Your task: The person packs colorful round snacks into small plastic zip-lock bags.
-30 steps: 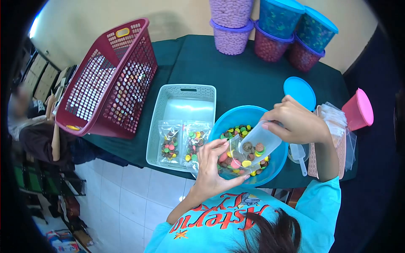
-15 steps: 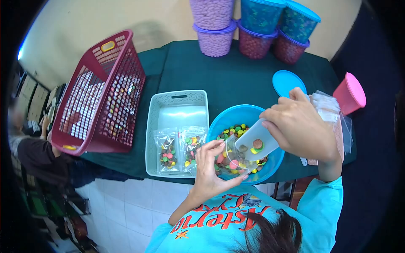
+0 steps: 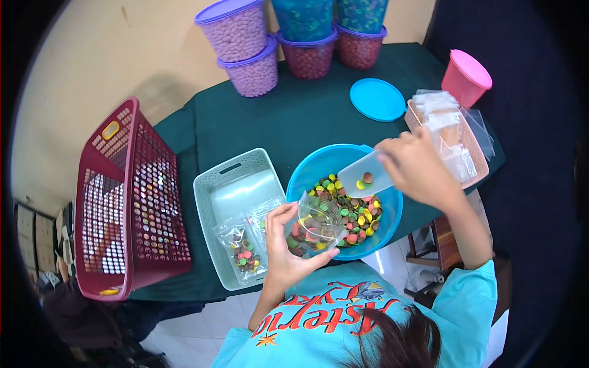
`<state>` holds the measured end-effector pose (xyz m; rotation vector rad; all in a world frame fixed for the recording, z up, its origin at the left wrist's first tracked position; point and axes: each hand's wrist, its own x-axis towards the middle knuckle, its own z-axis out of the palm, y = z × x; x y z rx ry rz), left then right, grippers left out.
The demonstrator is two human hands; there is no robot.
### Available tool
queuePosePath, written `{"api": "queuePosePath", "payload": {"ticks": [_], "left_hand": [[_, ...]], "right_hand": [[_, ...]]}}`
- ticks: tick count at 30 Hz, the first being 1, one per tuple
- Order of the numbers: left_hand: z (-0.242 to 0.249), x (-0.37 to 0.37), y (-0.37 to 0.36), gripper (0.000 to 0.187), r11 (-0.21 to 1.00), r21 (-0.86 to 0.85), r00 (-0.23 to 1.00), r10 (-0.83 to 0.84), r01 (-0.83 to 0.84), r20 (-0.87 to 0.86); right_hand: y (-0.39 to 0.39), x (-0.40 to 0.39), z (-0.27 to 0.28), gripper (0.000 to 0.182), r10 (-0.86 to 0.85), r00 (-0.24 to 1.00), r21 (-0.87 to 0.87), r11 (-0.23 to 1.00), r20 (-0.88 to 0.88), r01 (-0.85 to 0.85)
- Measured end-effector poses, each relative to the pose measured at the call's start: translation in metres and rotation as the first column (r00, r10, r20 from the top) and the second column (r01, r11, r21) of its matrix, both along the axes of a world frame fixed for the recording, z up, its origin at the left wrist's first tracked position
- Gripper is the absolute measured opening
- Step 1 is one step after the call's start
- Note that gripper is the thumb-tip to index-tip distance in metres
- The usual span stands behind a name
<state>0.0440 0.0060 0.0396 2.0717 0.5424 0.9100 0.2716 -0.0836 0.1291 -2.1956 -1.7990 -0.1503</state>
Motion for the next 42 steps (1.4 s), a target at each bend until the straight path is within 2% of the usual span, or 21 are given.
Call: {"api": "queuePosePath", "payload": {"ticks": [2,5,6,8,11,13,14,16,17,18,19,20,23,24,25,28,30,33,36,38,42], "left_hand": [[0.006,0.002,0.001,0.083,0.999,-0.002,0.999,-0.037,0.037,-0.002],[0.009,0.007,0.005,0.084,0.999,-0.027,0.999,-0.039,0.039,0.034],[0.01,0.008,0.005,0.084,0.999,-0.027,0.999,-0.033,0.034,0.039],[0.013,0.014,0.007,0.083,0.994,-0.113,1.0,-0.005,0.007,0.024],[0.02,0.025,0.007,0.084,1.0,-0.018,1.0,-0.004,0.003,-0.025],[0.02,0.027,0.008,0.085,1.0,0.002,1.0,0.006,-0.006,-0.008],[0.021,0.029,0.009,0.087,1.0,0.021,1.0,0.0,0.0,0.006],[0.022,0.028,0.007,0.082,0.999,0.033,0.999,0.02,-0.021,0.036],[0.013,0.028,0.005,0.076,0.975,-0.222,0.991,0.016,0.014,0.133],[0.01,0.029,0.004,0.071,0.889,-0.451,0.972,0.034,0.076,0.233],[0.011,0.035,0.001,0.049,0.852,-0.506,0.935,0.062,0.133,0.35],[0.01,0.038,-0.002,0.049,0.857,-0.502,0.931,0.085,0.113,0.355],[-0.005,0.047,-0.013,0.016,0.722,-0.664,0.905,0.13,0.193,0.405],[-0.006,0.05,-0.016,0.016,0.731,-0.658,0.899,0.149,0.18,0.412],[-0.008,0.051,-0.021,0.015,0.738,-0.658,0.905,0.167,0.148,0.391],[-0.012,0.054,-0.028,0.016,0.758,-0.65,0.9,0.243,0.057,0.362],[-0.009,0.054,-0.031,0.017,0.846,-0.531,0.924,0.244,-0.054,0.295],[-0.008,0.057,-0.037,0.016,0.859,-0.491,0.913,0.306,-0.143,0.27],[-0.007,0.055,-0.04,0.016,0.814,-0.567,0.88,0.357,-0.128,0.314],[-0.012,0.058,-0.04,0.015,0.852,-0.498,0.86,0.371,-0.164,0.35],[-0.006,0.06,-0.046,0.023,0.839,-0.527,0.863,0.362,-0.136,0.353]], "right_hand": [[-0.004,-0.011,-0.024,0.026,0.069,0.98,-0.096,0.994,0.185,-0.051],[-0.01,-0.027,-0.028,0.027,0.084,0.983,0.069,0.993,0.161,-0.096],[-0.015,-0.035,-0.018,0.028,0.092,0.991,0.065,0.994,-0.097,-0.086],[-0.022,-0.044,-0.014,0.027,0.136,0.812,0.026,0.989,-0.567,-0.148],[-0.022,-0.068,-0.034,0.023,0.25,0.74,0.125,0.967,-0.625,-0.222],[-0.017,-0.072,-0.041,0.018,0.221,0.505,0.212,0.974,-0.834,-0.077],[-0.016,-0.07,-0.043,0.018,0.234,0.513,0.219,0.972,-0.826,-0.089],[-0.014,-0.064,-0.047,0.015,0.188,0.677,0.314,0.947,-0.712,0.067],[-0.011,-0.061,-0.052,0.015,0.166,0.696,0.334,0.936,-0.699,0.113],[-0.009,-0.059,-0.056,0.015,0.189,0.7,0.344,0.935,-0.689,0.087],[-0.006,-0.056,-0.059,0.016,0.169,0.654,0.357,0.919,-0.737,0.165],[-0.005,-0.055,-0.064,0.017,0.148,0.596,0.354,0.902,-0.789,0.246],[-0.001,-0.06,-0.082,0.019,0.178,0.544,0.371,0.89,-0.82,0.267],[0.0,-0.061,-0.085,0.02,0.182,0.5,0.356,0.892,-0.847,0.279],[0.001,-0.061,-0.088,0.018,0.182,0.546,0.363,0.899,-0.818,0.244],[0.006,-0.056,-0.093,0.017,0.269,0.526,0.411,0.895,-0.807,0.172],[0.006,-0.054,-0.089,0.017,0.301,0.505,0.415,0.901,-0.809,0.127],[0.005,-0.053,-0.087,0.016,0.353,0.47,0.436,0.897,-0.809,0.076],[0.01,-0.045,-0.083,0.016,0.408,0.465,0.481,0.876,-0.786,0.045],[0.008,-0.034,-0.082,0.015,0.341,0.473,0.38,0.925,-0.812,-0.013],[0.012,-0.043,-0.082,0.016,0.41,0.452,0.457,0.89,-0.792,-0.007]]}}
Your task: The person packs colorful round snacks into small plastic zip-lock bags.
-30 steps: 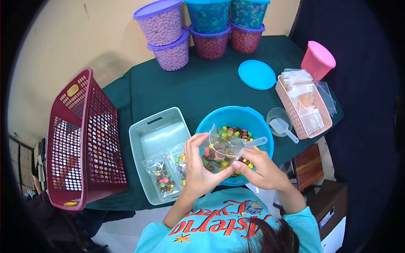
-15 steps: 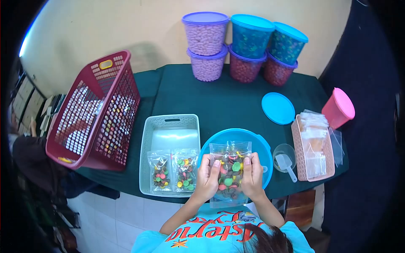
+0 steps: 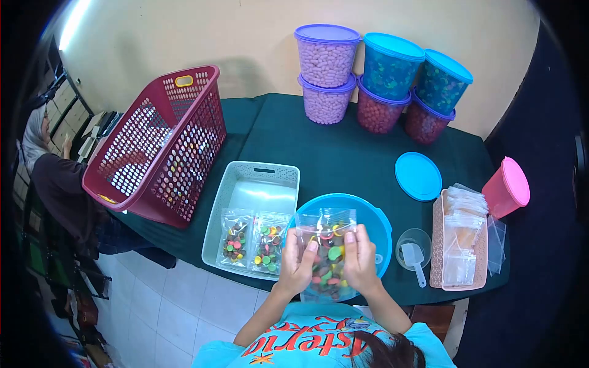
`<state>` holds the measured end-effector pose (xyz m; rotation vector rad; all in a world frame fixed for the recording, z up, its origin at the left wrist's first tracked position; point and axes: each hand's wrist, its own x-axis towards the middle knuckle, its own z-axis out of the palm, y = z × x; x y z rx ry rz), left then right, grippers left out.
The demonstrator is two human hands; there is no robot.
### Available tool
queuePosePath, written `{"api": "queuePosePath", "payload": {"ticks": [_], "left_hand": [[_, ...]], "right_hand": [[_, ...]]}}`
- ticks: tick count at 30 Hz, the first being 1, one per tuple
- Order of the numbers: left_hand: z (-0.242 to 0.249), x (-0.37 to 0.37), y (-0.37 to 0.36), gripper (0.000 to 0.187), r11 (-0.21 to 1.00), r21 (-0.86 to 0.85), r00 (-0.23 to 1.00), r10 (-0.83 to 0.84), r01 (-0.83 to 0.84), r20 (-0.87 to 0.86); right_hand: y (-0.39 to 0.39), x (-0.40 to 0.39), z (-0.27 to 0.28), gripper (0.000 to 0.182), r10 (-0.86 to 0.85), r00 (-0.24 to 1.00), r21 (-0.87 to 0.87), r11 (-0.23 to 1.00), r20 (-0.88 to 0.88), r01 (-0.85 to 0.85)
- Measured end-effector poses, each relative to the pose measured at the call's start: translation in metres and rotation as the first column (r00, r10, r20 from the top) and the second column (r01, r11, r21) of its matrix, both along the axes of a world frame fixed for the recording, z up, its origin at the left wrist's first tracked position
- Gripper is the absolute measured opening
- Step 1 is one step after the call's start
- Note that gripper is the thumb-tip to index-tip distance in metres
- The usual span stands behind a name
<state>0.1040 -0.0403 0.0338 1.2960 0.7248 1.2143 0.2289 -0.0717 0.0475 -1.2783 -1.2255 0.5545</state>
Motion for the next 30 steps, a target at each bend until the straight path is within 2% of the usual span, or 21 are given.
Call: {"api": "queuePosePath", "payload": {"ticks": [2,4,5,6,8,9,10,13,14,16,17,18,20,21,22,25,27,28,29,30], "left_hand": [[0.003,0.002,-0.003,0.029,1.0,0.019,1.0,-0.012,0.013,-0.023],[0.002,0.001,-0.001,0.044,0.991,-0.044,0.984,-0.117,0.124,0.135],[0.005,-0.002,-0.001,0.046,0.972,-0.08,0.956,-0.199,0.221,0.217],[0.007,-0.007,0.001,0.046,0.973,-0.082,0.959,-0.196,0.216,0.204],[0.01,-0.014,0.004,0.045,0.912,-0.283,0.955,-0.291,0.296,0.06],[0.009,-0.015,0.006,0.044,0.903,-0.309,0.953,-0.27,0.3,0.136],[0.006,-0.017,0.009,0.044,0.9,-0.312,0.952,-0.279,0.306,0.129],[0.004,-0.017,0.016,0.044,0.904,-0.334,0.954,-0.2,0.267,0.222],[0.004,-0.018,0.017,0.044,0.9,-0.337,0.953,-0.21,0.276,0.219],[0.002,-0.022,0.021,0.043,0.942,-0.228,0.962,-0.211,0.247,0.172],[0.001,-0.023,0.022,0.049,0.94,-0.247,0.968,-0.204,0.236,0.15],[0.002,-0.022,0.023,0.049,0.936,-0.251,0.965,-0.214,0.246,0.148],[0.005,-0.021,0.025,0.052,0.914,-0.302,0.954,-0.216,0.272,0.207],[0.001,-0.025,0.028,0.052,0.891,-0.35,0.954,-0.238,0.289,0.18],[-0.002,-0.027,0.031,0.052,0.885,-0.354,0.95,-0.253,0.303,0.181],[-0.003,-0.031,0.036,0.054,0.894,-0.257,0.928,-0.335,0.368,0.163],[0.002,-0.03,0.034,0.054,0.884,-0.117,0.888,-0.434,0.452,0.15],[0.006,-0.029,0.035,0.054,0.875,-0.118,0.879,-0.452,0.47,0.152],[0.009,-0.029,0.037,0.059,0.822,-0.214,0.847,-0.492,0.528,0.2],[0.011,-0.03,0.039,0.064,0.756,-0.305,0.815,-0.523,0.579,0.25]], "right_hand": [[-0.006,-0.001,0.004,0.017,0.023,1.0,-0.035,0.999,-0.011,-0.023],[-0.005,0.001,0.005,0.017,0.038,0.999,-0.06,0.997,-0.003,-0.038],[-0.004,0.002,0.003,0.017,0.047,0.999,-0.098,0.994,-0.022,-0.049],[-0.004,0.002,0.003,0.017,0.05,0.998,-0.098,0.994,-0.035,-0.053],[-0.004,-0.001,0.003,0.018,0.055,0.998,-0.032,0.998,-0.041,-0.056],[-0.003,-0.001,0.001,0.017,0.06,0.998,-0.011,0.998,0.007,-0.06],[-0.004,-0.001,0.003,0.017,0.051,0.999,-0.011,0.999,-0.001,-0.051],[-0.006,0.002,0.004,0.019,0.196,0.953,-0.13,0.964,-0.232,-0.23],[-0.009,0.005,0.001,0.019,0.185,0.954,-0.131,0.967,-0.235,-0.22],[-0.014,0.009,-0.003,0.027,0.362,0.861,-0.253,0.85,-0.357,-0.462],[-0.015,0.006,-0.002,0.043,0.371,0.868,-0.25,0.852,-0.331,-0.46],[-0.016,0.0,-0.002,0.043,0.359,0.871,-0.252,0.857,-0.334,-0.45],[-0.016,-0.017,-0.003,0.058,0.289,0.928,-0.195,0.921,-0.233,-0.336],[-0.012,-0.021,-0.01,0.066,0.241,0.94,-0.157,0.946,-0.24,-0.283],[-0.014,-0.024,-0.009,0.066,0.225,0.944,-0.161,0.95,-0.241,-0.267],[-0.019,-0.028,0.002,0.065,0.213,0.826,-0.258,0.884,-0.522,-0.391],[-0.022,-0.031,-0.001,0.064,0.189,0.871,-0.241,0.915,-0.453,-0.324],[-0.024,-0.033,-0.002,0.064,0.176,0.907,-0.222,0.935,-0.383,-0.276],[-0.023,-0.036,-0.001,0.065,0.161,0.937,-0.191,0.955,-0.31,-0.227],[-0.026,-0.037,-0.001,0.065,0.143,0.939,-0.195,0.958,-0.313,-0.21]]}}
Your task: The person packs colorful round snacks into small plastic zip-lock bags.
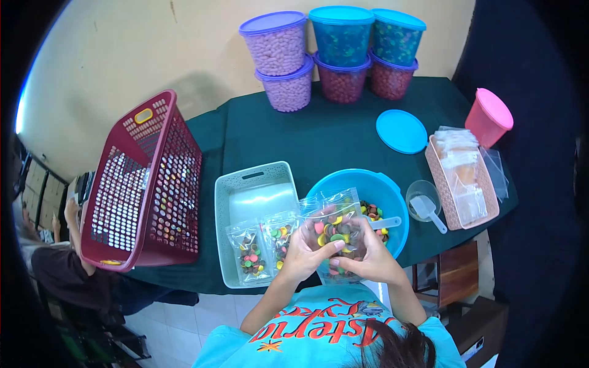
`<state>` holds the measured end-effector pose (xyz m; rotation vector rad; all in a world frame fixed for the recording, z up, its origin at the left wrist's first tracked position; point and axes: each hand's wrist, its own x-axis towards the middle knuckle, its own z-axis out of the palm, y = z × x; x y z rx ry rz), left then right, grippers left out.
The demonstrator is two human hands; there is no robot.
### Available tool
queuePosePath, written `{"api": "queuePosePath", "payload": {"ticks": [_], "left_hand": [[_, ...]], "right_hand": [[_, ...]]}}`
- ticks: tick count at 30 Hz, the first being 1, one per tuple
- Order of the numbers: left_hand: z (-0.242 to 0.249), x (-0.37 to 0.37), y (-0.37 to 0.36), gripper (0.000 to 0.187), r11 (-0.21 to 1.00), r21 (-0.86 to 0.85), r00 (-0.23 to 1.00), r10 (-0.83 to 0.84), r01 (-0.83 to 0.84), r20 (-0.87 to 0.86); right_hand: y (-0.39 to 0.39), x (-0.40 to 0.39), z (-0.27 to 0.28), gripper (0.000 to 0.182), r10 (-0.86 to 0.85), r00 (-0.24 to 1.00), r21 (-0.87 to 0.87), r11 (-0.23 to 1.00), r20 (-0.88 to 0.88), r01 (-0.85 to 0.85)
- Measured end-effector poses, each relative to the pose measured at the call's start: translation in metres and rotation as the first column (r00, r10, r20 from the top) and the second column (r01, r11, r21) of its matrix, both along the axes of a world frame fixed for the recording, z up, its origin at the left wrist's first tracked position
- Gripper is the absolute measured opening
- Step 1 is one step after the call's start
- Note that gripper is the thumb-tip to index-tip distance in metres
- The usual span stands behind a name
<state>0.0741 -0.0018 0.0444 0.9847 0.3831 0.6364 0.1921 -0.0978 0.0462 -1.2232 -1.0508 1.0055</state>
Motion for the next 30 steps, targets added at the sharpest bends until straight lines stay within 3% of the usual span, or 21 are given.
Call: {"api": "queuePosePath", "payload": {"ticks": [3,5,8,9,12,13,14,16,17,18,19,20,21,22,25,27,28,30], "left_hand": [[-0.004,-0.004,0.001,0.061,0.999,-0.009,0.997,-0.036,0.036,-0.072],[-0.002,-0.001,-0.001,0.059,0.999,0.022,0.994,-0.042,0.044,-0.106],[-0.005,0.006,-0.008,0.049,0.994,0.103,0.992,-0.024,0.037,-0.124],[-0.003,0.007,-0.011,0.046,0.996,0.051,0.989,-0.06,0.067,-0.135],[-0.003,0.01,-0.016,0.038,0.994,0.006,0.989,-0.11,0.111,-0.103],[-0.006,0.009,-0.016,0.038,0.988,0.082,0.981,-0.12,0.134,-0.154],[-0.008,0.009,-0.017,0.038,0.976,0.154,0.97,-0.122,0.156,-0.21],[-0.009,0.01,-0.022,0.035,0.973,0.214,0.989,-0.059,0.087,-0.132],[-0.012,0.011,-0.022,0.031,0.988,0.151,0.996,-0.016,0.028,-0.082],[-0.017,0.01,-0.024,0.028,0.996,0.081,0.999,0.03,-0.027,-0.038],[-0.026,0.005,-0.02,0.033,1.0,0.021,0.989,-0.014,0.017,-0.15],[-0.028,0.003,-0.02,0.033,1.0,0.015,0.988,-0.005,0.007,-0.152],[-0.021,0.004,-0.021,0.035,0.984,0.15,0.99,0.112,-0.097,-0.09],[-0.013,0.006,-0.021,0.038,0.938,0.279,0.976,0.216,-0.206,-0.007],[-0.014,-0.004,-0.016,0.031,0.886,0.291,0.919,0.39,-0.36,-0.051],[-0.015,-0.008,-0.014,0.028,0.864,0.272,0.893,0.449,-0.424,-0.035],[-0.015,-0.009,-0.015,0.026,0.846,0.277,0.876,0.482,-0.457,-0.029],[-0.015,-0.011,-0.021,0.024,0.816,0.284,0.846,0.532,-0.504,-0.03]], "right_hand": [[-0.009,-0.003,0.003,0.067,0.011,0.999,-0.089,0.996,-0.042,-0.015],[-0.015,-0.008,0.009,0.068,0.042,0.972,-0.087,0.994,-0.232,-0.064],[-0.024,-0.004,0.001,0.071,-0.036,0.983,-0.055,0.998,-0.183,0.026],[-0.03,0.001,0.012,0.068,-0.065,0.984,-0.22,0.975,-0.167,0.027],[-0.038,0.012,0.003,0.069,-0.047,0.976,-0.192,0.981,-0.215,0.005],[-0.039,0.012,-0.002,0.07,-0.032,0.98,-0.083,0.996,-0.199,0.016],[-0.04,0.015,0.001,0.07,-0.026,0.98,-0.086,0.996,-0.195,0.01],[-0.044,0.019,0.006,0.073,0.055,0.982,-0.073,0.995,-0.179,-0.07],[-0.047,0.025,-0.003,0.076,0.069,0.998,-0.09,0.993,-0.012,-0.069],[-0.05,0.032,0.002,0.076,0.078,0.997,-0.094,0.992,-0.01,-0.079],[-0.052,0.039,0.012,0.077,0.071,0.997,-0.138,0.988,0.007,-0.069],[-0.054,0.043,0.017,0.077,0.066,0.998,-0.184,0.981,0.019,-0.061],[-0.053,0.047,0.014,0.076,-0.03,0.996,-0.041,0.999,-0.078,0.027],[-0.052,0.05,0.024,0.073,-0.098,0.986,-0.055,0.994,-0.134,0.092],[-0.06,0.072,0.011,0.07,-0.02,1.0,-0.176,0.984,-0.01,0.018],[-0.059,0.086,0.012,0.068,0.212,0.955,-0.338,0.932,0.207,-0.133],[-0.057,0.091,0.015,0.068,0.228,0.952,-0.341,0.928,0.205,-0.149],[-0.056,0.098,0.023,0.067,0.183,0.981,-0.31,0.931,-0.064,-0.194]]}}
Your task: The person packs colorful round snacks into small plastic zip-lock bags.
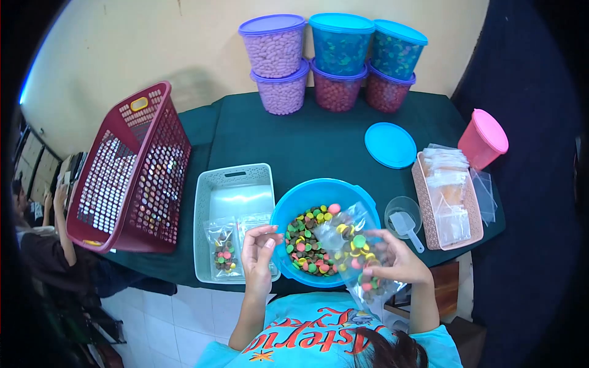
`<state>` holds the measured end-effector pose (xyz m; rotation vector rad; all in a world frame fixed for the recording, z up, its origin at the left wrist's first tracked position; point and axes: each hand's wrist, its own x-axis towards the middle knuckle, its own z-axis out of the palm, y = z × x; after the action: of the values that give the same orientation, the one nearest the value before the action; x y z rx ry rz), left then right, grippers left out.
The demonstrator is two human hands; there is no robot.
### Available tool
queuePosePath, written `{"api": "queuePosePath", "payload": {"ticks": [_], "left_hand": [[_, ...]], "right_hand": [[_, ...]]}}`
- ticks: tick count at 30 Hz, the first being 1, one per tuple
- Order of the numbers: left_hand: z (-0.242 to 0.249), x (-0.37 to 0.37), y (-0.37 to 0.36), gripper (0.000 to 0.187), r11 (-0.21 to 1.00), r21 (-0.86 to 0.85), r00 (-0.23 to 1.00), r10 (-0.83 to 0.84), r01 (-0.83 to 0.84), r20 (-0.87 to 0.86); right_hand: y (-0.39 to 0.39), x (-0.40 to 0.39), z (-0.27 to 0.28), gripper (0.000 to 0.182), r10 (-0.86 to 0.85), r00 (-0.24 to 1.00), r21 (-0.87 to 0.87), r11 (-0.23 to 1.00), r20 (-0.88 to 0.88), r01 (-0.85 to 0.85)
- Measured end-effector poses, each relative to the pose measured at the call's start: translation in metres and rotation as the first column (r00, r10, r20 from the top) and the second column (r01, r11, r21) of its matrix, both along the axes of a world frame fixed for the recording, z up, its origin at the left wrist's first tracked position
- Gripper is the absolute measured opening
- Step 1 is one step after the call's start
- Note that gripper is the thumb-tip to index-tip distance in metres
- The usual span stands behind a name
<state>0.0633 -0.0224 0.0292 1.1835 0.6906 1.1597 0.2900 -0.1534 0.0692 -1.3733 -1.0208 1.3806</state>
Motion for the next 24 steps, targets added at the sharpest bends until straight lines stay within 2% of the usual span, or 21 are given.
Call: {"api": "queuePosePath", "payload": {"ticks": [1,4,5,6,8,9,12,13,14,16,17,20,22,24], "left_hand": [[0.001,0.001,-0.002,0.023,1.0,0.0,1.0,-0.002,0.002,0.015],[0.003,0.004,-0.01,0.022,1.0,0.002,0.999,0.018,-0.018,0.033],[0.004,0.006,-0.012,0.021,1.0,0.009,0.999,0.026,-0.027,0.041],[0.004,0.008,-0.014,0.021,0.999,0.008,0.998,0.041,-0.041,0.039],[0.004,0.009,-0.018,0.019,0.999,0.004,0.998,0.054,-0.054,0.018],[0.003,0.01,-0.02,0.019,0.998,0.005,0.998,0.066,-0.066,0.015],[0.003,0.014,-0.025,0.016,0.996,-0.017,0.994,0.087,-0.086,0.062],[0.003,0.015,-0.027,0.015,0.997,-0.026,0.994,0.08,-0.079,0.072],[0.003,0.016,-0.028,0.014,0.997,-0.036,0.994,0.072,-0.07,0.082],[0.005,0.019,-0.03,0.016,0.996,-0.016,0.995,0.084,-0.083,0.045],[0.006,0.02,-0.03,0.016,0.996,-0.035,0.996,0.084,-0.083,0.036],[0.007,0.023,-0.029,0.019,0.998,-0.039,0.998,0.058,-0.058,0.011],[0.012,0.027,-0.028,0.021,0.998,-0.061,0.997,-0.004,0.009,0.079],[0.005,0.031,-0.021,0.028,0.998,0.005,0.995,-0.07,0.07,0.073]], "right_hand": [[-0.001,0.006,-0.002,0.068,0.079,0.995,-0.05,0.996,0.057,-0.076],[0.002,0.024,-0.003,0.068,0.063,0.994,-0.02,0.998,0.091,-0.061],[0.004,0.023,0.002,0.069,0.056,0.998,-0.014,0.998,-0.021,-0.056],[0.005,0.027,0.002,0.069,0.07,0.997,-0.014,0.997,-0.023,-0.07],[0.007,0.035,-0.002,0.073,0.264,0.963,-0.092,0.962,0.061,-0.258],[0.005,0.039,-0.013,0.073,0.219,0.975,-0.059,0.974,0.033,-0.217],[0.004,0.045,-0.019,0.073,0.282,0.957,-0.026,0.958,-0.066,-0.285],[0.006,0.048,-0.007,0.073,0.346,0.937,-0.055,0.938,0.042,-0.344],[0.007,0.049,-0.002,0.073,0.352,0.935,-0.045,0.935,0.042,-0.35],[0.009,0.053,0.003,0.073,0.271,0.952,-0.037,0.962,0.144,-0.269],[0.008,0.056,-0.002,0.072,0.318,0.935,-0.016,0.947,0.159,-0.32],[0.011,0.05,0.0,0.073,0.362,0.924,-0.025,0.932,0.124,-0.362],[0.012,0.04,0.002,0.071,0.316,0.942,0.024,0.947,0.109,-0.32],[0.013,0.023,-0.001,0.069,0.079,0.995,0.189,0.978,0.056,-0.088]]}}
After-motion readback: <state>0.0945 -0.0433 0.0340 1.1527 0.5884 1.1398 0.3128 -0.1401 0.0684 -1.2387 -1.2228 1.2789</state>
